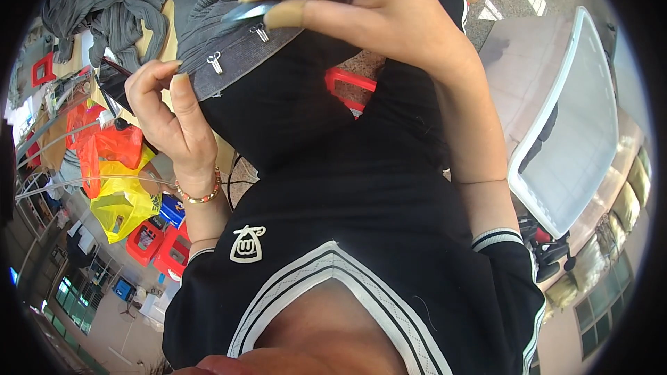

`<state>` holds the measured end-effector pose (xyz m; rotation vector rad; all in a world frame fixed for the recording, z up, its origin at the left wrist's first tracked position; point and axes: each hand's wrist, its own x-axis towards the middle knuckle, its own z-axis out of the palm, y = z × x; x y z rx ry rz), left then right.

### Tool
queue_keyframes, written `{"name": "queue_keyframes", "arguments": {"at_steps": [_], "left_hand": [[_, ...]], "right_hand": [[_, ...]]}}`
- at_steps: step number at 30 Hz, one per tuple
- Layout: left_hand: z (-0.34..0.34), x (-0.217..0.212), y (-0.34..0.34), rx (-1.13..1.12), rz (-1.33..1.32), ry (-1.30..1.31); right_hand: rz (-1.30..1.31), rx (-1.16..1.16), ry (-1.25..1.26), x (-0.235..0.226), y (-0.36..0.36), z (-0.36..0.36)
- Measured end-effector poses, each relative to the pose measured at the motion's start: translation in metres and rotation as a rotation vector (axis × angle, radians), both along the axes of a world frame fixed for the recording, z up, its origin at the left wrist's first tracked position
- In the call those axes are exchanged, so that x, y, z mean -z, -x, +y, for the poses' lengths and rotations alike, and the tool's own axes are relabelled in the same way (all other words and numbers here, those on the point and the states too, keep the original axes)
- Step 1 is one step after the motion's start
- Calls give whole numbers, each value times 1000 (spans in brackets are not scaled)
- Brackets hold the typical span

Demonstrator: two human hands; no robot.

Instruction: Manually trimming and inspecting metal fasteners on fabric strips at a garment workshop.

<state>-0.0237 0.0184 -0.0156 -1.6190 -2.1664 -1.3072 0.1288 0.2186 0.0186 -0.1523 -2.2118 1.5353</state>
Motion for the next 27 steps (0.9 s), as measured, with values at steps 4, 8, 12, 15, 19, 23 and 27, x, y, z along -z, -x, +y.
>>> {"name": "queue_keyframes", "arguments": {"at_steps": [4, 8, 12, 15, 19, 23, 27], "left_hand": [[-13, 17, 3, -40, -117, -39], [-24, 25, 5, 5, -234, -65], [-43, 28, 6, 29, -316, 0], [-37, 18, 11, 25, -195, -54], [-18, -13, 7, 57, -84, -115], [2, -27, 1, 111, 22, -1], [5, -28, 1, 112, 10, 42]], "right_hand": [[-96, 4, 55, 6, -4, -3], [-62, -26, -84, 28, -1, -9], [-25, -97, 30, 28, -2, -13], [-30, -115, 36, 29, -1, -12], [-38, -112, -16, 28, 0, -11], [-25, -108, 25, 32, -1, -14], [-28, -132, 17, 27, -1, -11]]}}
